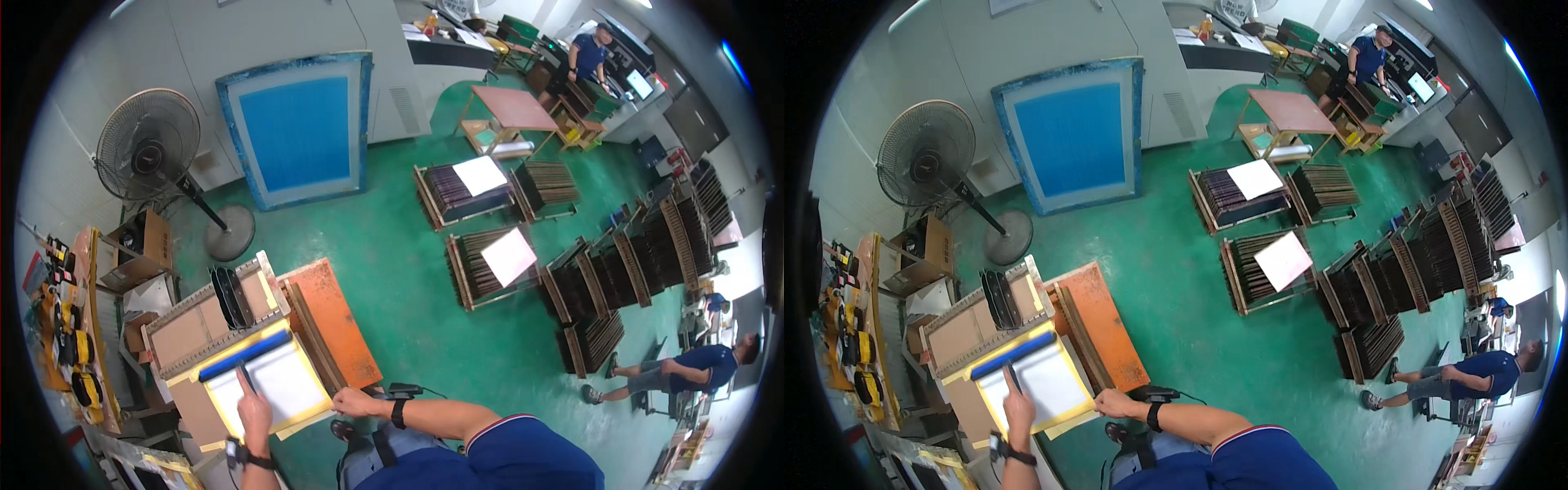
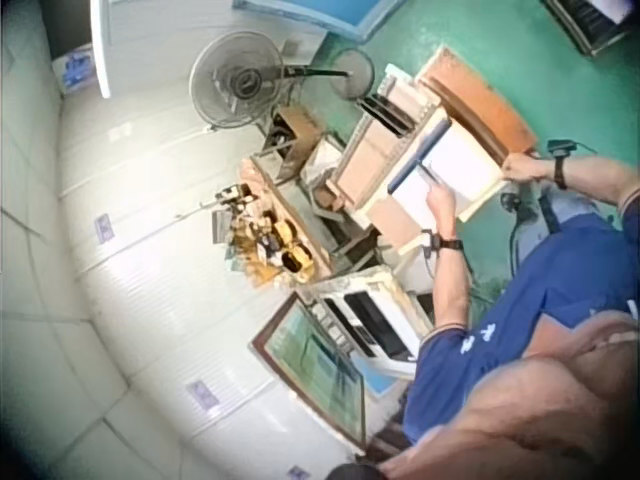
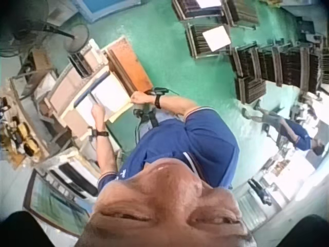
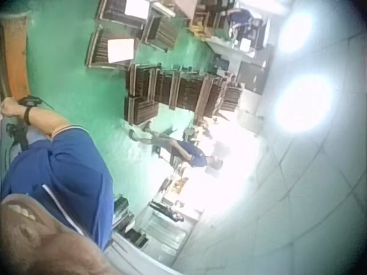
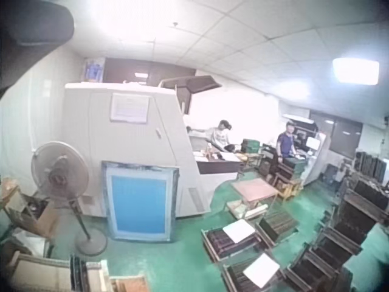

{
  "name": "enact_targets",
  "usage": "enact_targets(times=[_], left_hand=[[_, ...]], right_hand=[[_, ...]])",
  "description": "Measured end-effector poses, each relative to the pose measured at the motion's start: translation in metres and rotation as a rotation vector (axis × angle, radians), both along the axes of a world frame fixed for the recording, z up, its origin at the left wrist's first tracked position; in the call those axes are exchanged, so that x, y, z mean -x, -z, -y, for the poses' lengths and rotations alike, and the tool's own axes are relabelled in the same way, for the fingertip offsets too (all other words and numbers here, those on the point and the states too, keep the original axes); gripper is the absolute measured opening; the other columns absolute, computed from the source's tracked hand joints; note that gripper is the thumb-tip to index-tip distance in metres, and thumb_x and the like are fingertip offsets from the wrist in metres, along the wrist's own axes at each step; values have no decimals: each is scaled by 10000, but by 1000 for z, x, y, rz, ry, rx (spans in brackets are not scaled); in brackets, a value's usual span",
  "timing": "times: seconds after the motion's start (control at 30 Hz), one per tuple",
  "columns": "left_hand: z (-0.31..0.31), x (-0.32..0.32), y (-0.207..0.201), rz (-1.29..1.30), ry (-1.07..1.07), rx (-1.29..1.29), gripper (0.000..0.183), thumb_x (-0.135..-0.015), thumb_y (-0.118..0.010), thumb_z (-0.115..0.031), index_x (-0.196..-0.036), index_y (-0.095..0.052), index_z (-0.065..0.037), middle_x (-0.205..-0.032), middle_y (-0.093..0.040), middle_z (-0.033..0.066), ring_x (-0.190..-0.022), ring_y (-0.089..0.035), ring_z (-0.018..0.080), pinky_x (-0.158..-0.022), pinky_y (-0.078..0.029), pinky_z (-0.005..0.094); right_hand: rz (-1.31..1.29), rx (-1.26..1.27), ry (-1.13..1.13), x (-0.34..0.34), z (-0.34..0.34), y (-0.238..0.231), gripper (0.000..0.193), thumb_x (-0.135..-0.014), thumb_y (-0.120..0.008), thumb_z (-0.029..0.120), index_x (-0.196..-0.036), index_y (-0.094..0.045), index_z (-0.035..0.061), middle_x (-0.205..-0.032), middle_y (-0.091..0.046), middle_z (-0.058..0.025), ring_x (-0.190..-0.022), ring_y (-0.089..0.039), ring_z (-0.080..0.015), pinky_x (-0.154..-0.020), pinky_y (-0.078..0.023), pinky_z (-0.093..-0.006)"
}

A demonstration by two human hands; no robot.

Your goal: Printing ink onto panels using a screen and squeegee, and organizing the printed panels onto a rack.

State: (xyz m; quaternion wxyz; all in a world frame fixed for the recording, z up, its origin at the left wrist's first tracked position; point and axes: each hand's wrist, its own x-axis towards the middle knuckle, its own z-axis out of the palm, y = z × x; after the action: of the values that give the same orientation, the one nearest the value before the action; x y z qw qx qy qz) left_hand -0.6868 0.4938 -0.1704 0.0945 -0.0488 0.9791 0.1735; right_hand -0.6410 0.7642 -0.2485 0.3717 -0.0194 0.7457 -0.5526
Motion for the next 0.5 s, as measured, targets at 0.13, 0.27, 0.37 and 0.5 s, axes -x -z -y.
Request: enact_targets(times=[0.13,0.27,0.37,0.5], left_hand=[[-26,-98,-20,-129,75,-71,839,-871,-532,-15,-1570,-68,-39,-995,-624,388,-801,-617,551,-660,-505,539],[-25,-73,-43,-49,67,-246,761,-877,-460,12,-1556,-119,-25,-1160,-586,351,-871,-631,512,-693,-523,529],[-4,8,-8,200,-87,-144,717,-873,-411,29,-1543,-156,-10,-936,-674,288,-728,-647,457,-577,-516,524],[-13,-57,-8,22,-11,53,807,-864,-578,-57,-1525,-133,71,-594,-580,237,-514,-577,417,-476,-457,518]], right_hand=[[50,23,-18,0,-3,7,295,-879,-611,270,-789,-709,7,-703,-711,-88,-670,-687,-216,-670,-530,-376],[-160,-18,-20,-1,0,23,268,-877,-587,240,-788,-708,17,-785,-722,-142,-747,-691,-279,-712,-534,-422],[-435,2,-224,-2,2,23,286,-923,-514,236,-851,-696,27,-786,-692,-168,-751,-668,-338,-702,-537,-468],[147,89,-2,-6,-5,5,316,-956,-597,272,-822,-695,4,-716,-685,-38,-627,-603,-106,-574,-480,-285]])
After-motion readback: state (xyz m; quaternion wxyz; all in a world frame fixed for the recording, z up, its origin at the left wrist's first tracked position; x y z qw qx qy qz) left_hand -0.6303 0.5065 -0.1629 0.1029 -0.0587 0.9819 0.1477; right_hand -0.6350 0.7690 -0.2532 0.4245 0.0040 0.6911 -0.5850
